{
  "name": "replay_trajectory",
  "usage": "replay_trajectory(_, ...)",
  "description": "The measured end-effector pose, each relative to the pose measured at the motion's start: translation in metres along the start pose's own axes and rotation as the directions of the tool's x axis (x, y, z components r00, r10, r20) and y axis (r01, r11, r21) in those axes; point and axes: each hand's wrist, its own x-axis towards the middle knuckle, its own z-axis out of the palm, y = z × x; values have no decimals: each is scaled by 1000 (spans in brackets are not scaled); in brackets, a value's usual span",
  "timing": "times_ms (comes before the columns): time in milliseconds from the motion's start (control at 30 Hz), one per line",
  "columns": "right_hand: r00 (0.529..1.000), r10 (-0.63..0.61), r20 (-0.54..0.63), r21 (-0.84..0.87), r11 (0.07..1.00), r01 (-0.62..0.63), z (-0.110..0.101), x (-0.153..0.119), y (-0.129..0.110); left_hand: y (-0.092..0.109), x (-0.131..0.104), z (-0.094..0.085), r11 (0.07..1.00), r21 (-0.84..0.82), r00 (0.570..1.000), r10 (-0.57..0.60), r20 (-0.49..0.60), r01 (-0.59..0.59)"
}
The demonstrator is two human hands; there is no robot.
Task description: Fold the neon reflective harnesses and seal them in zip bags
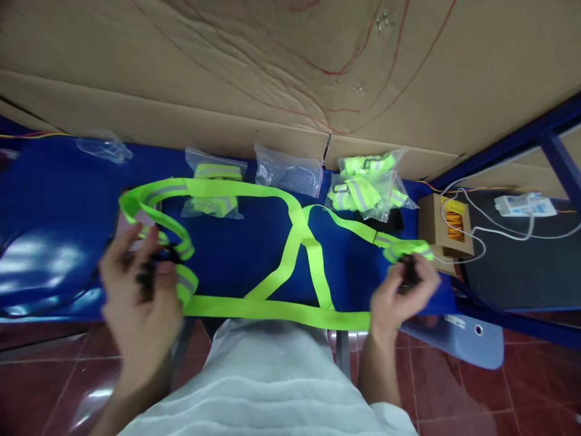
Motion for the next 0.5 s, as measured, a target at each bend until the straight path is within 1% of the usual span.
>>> replay_trajectory(33, 994, -16, 106, 52, 999, 11, 8, -14, -19, 4, -8, 13, 999, -3, 999, 40, 32, -40)
replay_trajectory(67, 981, -34, 189, 92, 996, 17, 15, -27, -37, 8, -17, 26, 998, -49, 996, 44, 73, -40)
replay_trajectory(100, 967, -43, 250, 137, 991, 8, 20, -39, -54, 12, -26, 39, 992, -123, 994, 37, 104, -24)
replay_trajectory(167, 928, -66, 367, 232, 972, -22, 26, -57, -83, 20, -44, 59, 963, -267, 977, 86, 194, -32)
replay_trajectory(200, 884, -103, 456, 278, 960, -32, 27, -63, -94, 24, -50, 66, 948, -315, 966, 109, 234, -30)
replay_trajectory(233, 830, -148, 538, 327, 944, -43, 27, -66, -102, 27, -55, 71, 932, -361, 956, 131, 264, -28)
replay_trajectory(300, 701, -237, 673, 394, 917, -68, 26, -68, -109, 31, -58, 73, 905, -425, 943, 155, 294, -16)
replay_trajectory(367, 586, -294, 755, 419, 904, -87, 24, -67, -107, 32, -56, 69, 880, -476, 934, 163, 318, 9)
replay_trajectory(433, 505, -318, 803, 423, 900, -106, 24, -67, -103, 31, -53, 65, 860, -508, 908, 173, 380, 49)
replay_trajectory(467, 476, -326, 817, 427, 897, -118, 25, -68, -100, 30, -52, 63, 853, -516, 889, 180, 421, 71)
replay_trajectory(500, 462, -328, 824, 430, 893, -133, 25, -69, -99, 29, -52, 62, 852, -515, 866, 186, 464, 92)
